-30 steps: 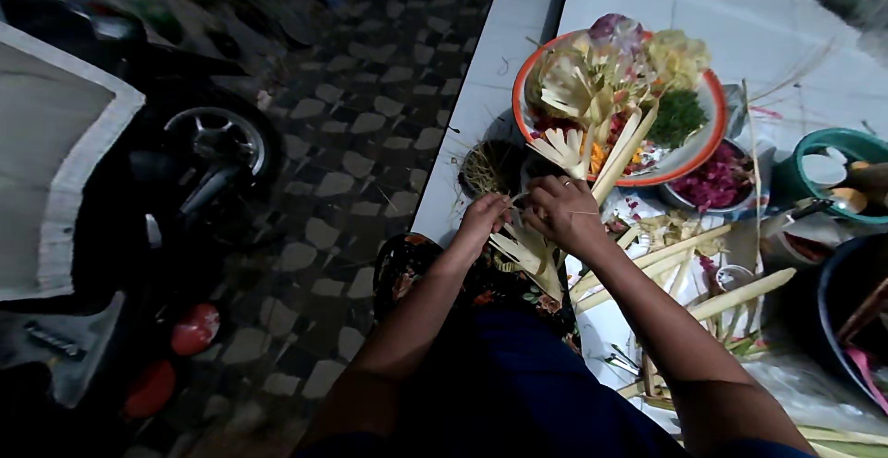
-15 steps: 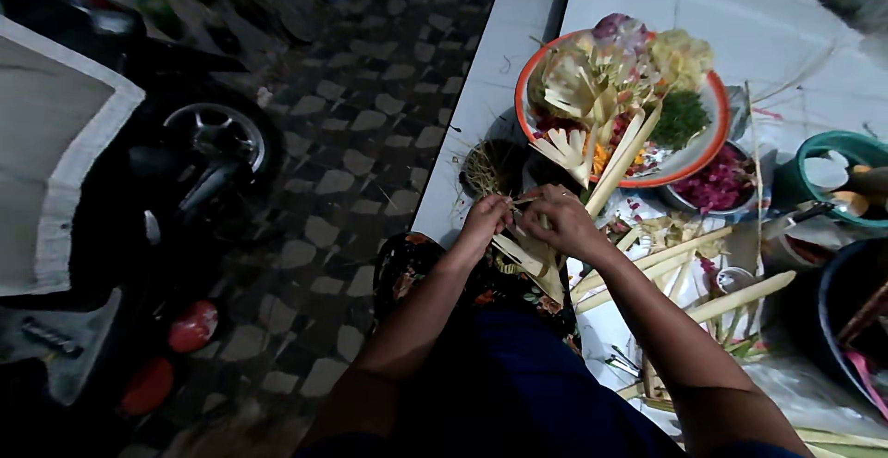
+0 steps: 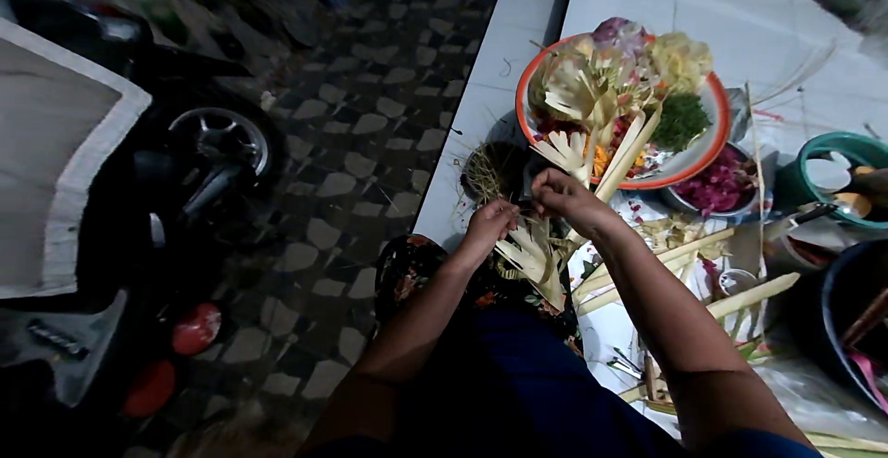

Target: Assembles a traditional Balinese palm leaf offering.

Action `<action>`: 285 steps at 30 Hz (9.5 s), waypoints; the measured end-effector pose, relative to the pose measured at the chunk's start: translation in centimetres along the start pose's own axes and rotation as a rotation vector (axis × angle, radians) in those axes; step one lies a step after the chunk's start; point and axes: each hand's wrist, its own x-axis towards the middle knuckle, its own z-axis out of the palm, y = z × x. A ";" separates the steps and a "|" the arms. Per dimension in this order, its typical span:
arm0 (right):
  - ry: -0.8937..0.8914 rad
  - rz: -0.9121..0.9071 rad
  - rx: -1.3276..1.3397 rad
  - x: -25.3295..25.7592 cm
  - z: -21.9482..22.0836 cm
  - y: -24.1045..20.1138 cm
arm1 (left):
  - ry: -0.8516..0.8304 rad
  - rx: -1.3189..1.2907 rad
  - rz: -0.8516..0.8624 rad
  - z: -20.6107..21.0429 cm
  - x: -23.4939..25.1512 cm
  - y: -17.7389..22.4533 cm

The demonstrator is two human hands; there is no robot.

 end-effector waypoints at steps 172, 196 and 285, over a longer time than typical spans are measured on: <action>0.770 -0.042 -1.082 -6.9 -10.7 -4.0 | -0.367 0.345 0.040 -0.8 0.7 2.4; 0.306 -0.026 -0.418 -3.1 2.0 5.7 | -0.045 0.729 0.284 -2.2 1.1 4.6; 0.347 -0.389 -0.987 -2.0 1.2 -0.7 | -0.166 0.238 0.072 1.3 -0.3 3.0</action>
